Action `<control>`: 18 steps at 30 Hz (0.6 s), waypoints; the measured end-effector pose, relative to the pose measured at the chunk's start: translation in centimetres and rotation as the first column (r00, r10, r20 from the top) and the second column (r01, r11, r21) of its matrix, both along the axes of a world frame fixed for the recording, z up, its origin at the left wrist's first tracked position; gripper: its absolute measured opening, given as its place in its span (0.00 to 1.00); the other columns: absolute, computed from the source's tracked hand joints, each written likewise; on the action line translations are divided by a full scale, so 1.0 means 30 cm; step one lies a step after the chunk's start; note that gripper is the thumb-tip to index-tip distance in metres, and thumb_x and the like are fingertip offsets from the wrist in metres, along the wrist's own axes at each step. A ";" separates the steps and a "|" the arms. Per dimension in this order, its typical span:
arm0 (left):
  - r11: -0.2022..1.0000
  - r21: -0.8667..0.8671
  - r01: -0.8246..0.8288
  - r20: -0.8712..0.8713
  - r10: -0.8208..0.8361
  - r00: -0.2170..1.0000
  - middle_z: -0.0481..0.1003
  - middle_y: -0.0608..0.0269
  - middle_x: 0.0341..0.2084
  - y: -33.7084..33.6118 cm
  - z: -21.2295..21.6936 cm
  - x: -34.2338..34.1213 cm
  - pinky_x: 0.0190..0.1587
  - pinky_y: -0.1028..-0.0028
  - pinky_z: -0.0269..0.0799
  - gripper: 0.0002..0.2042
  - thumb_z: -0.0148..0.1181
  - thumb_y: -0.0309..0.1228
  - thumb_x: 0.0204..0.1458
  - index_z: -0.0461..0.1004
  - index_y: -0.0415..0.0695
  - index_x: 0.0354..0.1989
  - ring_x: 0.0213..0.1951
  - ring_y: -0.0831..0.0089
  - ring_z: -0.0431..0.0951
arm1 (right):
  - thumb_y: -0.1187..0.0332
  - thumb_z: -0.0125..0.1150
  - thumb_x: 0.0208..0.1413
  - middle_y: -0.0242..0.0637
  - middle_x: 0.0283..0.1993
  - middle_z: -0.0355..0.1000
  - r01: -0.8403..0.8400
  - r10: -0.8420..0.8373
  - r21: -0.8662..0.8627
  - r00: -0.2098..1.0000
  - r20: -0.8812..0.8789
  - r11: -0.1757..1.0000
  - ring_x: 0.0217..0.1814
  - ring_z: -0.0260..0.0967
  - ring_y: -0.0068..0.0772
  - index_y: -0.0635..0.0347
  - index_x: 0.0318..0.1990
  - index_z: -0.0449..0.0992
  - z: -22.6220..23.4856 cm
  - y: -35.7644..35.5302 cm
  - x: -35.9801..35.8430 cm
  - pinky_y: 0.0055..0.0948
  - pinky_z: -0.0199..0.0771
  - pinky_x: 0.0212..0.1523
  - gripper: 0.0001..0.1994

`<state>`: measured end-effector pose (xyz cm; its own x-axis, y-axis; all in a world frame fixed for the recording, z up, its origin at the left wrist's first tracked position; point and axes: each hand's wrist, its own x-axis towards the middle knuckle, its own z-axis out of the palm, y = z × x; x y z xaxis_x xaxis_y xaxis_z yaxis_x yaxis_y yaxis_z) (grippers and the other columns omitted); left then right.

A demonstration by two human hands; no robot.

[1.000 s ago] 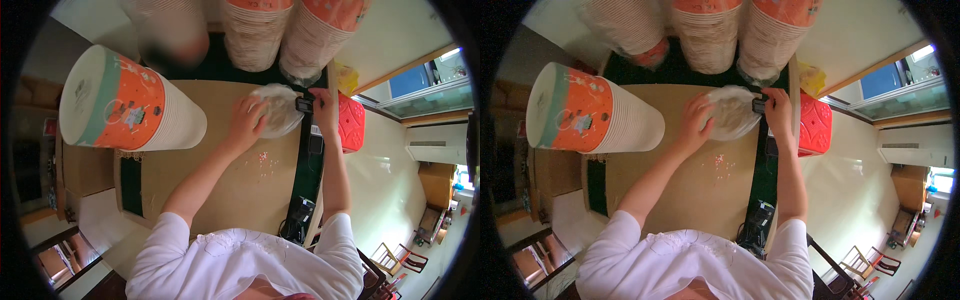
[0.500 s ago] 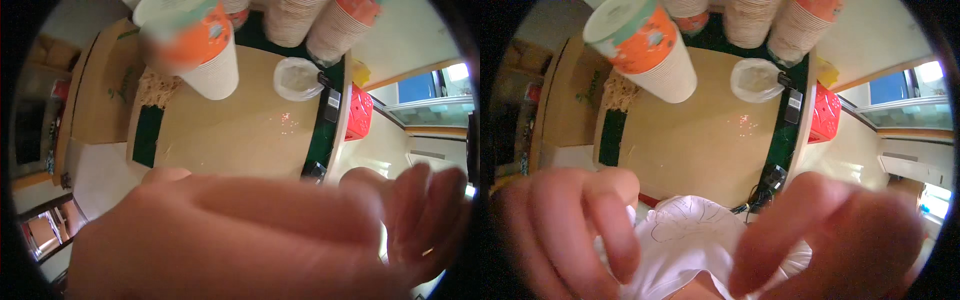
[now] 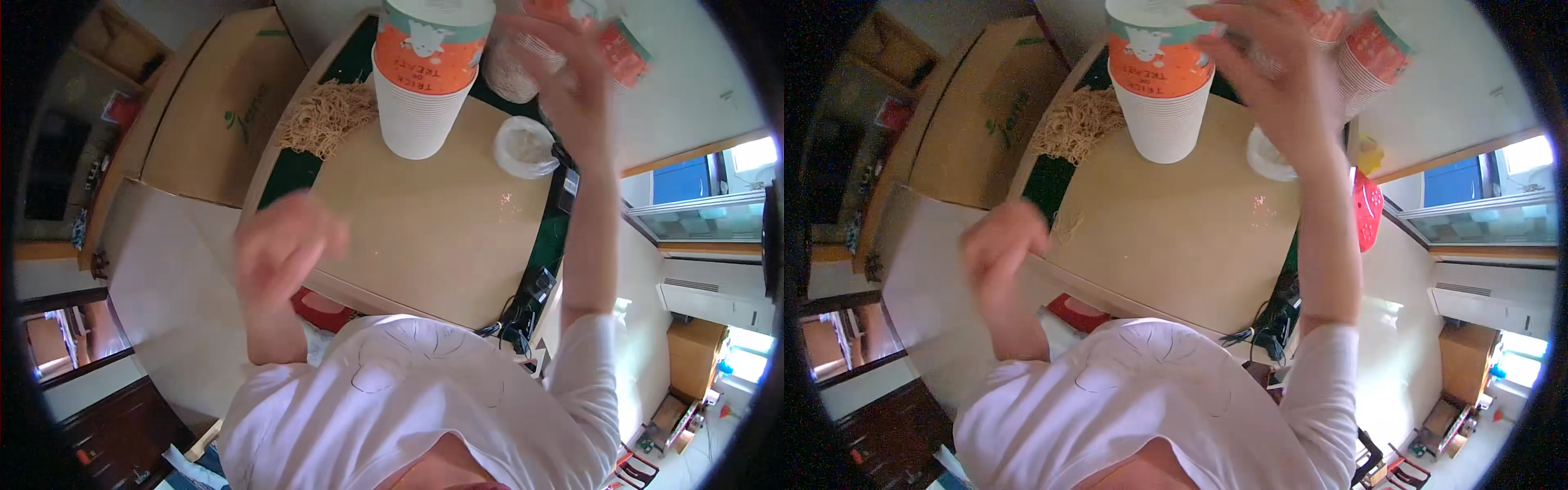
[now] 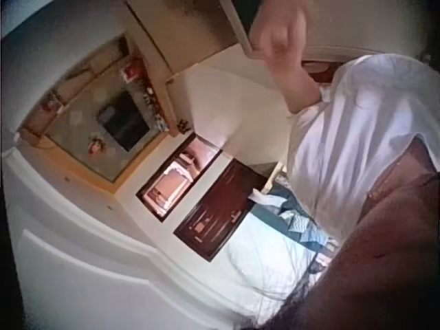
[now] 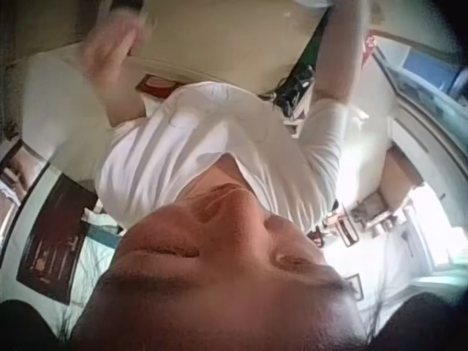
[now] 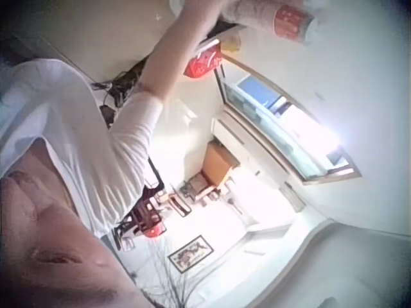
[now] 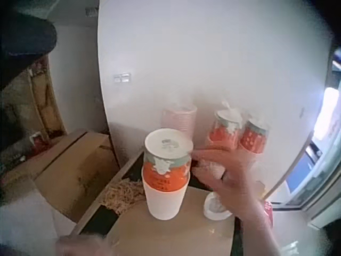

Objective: The recorder is seen placing stacks of paper cups into plastic bags and securing the bags with rubber bands.

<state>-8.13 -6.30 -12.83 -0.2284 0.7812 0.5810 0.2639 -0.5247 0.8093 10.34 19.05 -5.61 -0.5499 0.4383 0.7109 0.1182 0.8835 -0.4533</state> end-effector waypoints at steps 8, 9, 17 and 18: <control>0.799 -0.339 -0.496 -0.317 0.400 0.860 0.58 0.46 0.58 0.452 -0.374 -0.118 0.60 0.61 0.56 0.43 0.68 0.40 0.40 0.50 0.38 0.62 0.60 0.54 0.59 | 0.69 0.62 0.45 0.37 0.33 0.69 -0.108 0.006 0.351 0.960 0.278 0.930 0.37 0.68 0.44 0.59 0.32 0.74 -0.079 0.185 -0.241 0.36 0.69 0.37 0.07; 0.794 -0.335 -0.506 -0.314 0.412 0.855 0.58 0.46 0.58 0.521 -0.424 -0.129 0.60 0.61 0.56 0.43 0.68 0.40 0.40 0.50 0.38 0.62 0.60 0.54 0.59 | 0.70 0.62 0.46 0.37 0.33 0.68 -0.118 0.050 0.227 0.958 0.283 0.967 0.36 0.69 0.43 0.60 0.32 0.74 -0.079 0.182 -0.249 0.35 0.69 0.36 0.07; 0.938 0.004 -0.346 0.155 0.341 0.927 0.60 0.43 0.55 0.677 -0.460 -0.058 0.59 0.61 0.54 0.43 0.64 0.44 0.43 0.48 0.34 0.62 0.56 0.52 0.61 | 0.72 0.59 0.49 0.40 0.33 0.68 -0.124 0.109 0.028 0.945 0.309 0.992 0.37 0.70 0.38 0.62 0.33 0.73 -0.035 0.145 -0.242 0.31 0.69 0.35 0.05; 0.938 0.002 -0.346 0.155 0.342 0.927 0.60 0.43 0.55 0.688 -0.480 -0.054 0.59 0.61 0.54 0.43 0.64 0.44 0.43 0.48 0.34 0.62 0.56 0.52 0.61 | 0.72 0.58 0.50 0.39 0.34 0.69 -0.146 0.128 0.040 0.945 0.301 0.988 0.38 0.70 0.37 0.62 0.33 0.73 -0.031 0.140 -0.246 0.30 0.69 0.38 0.05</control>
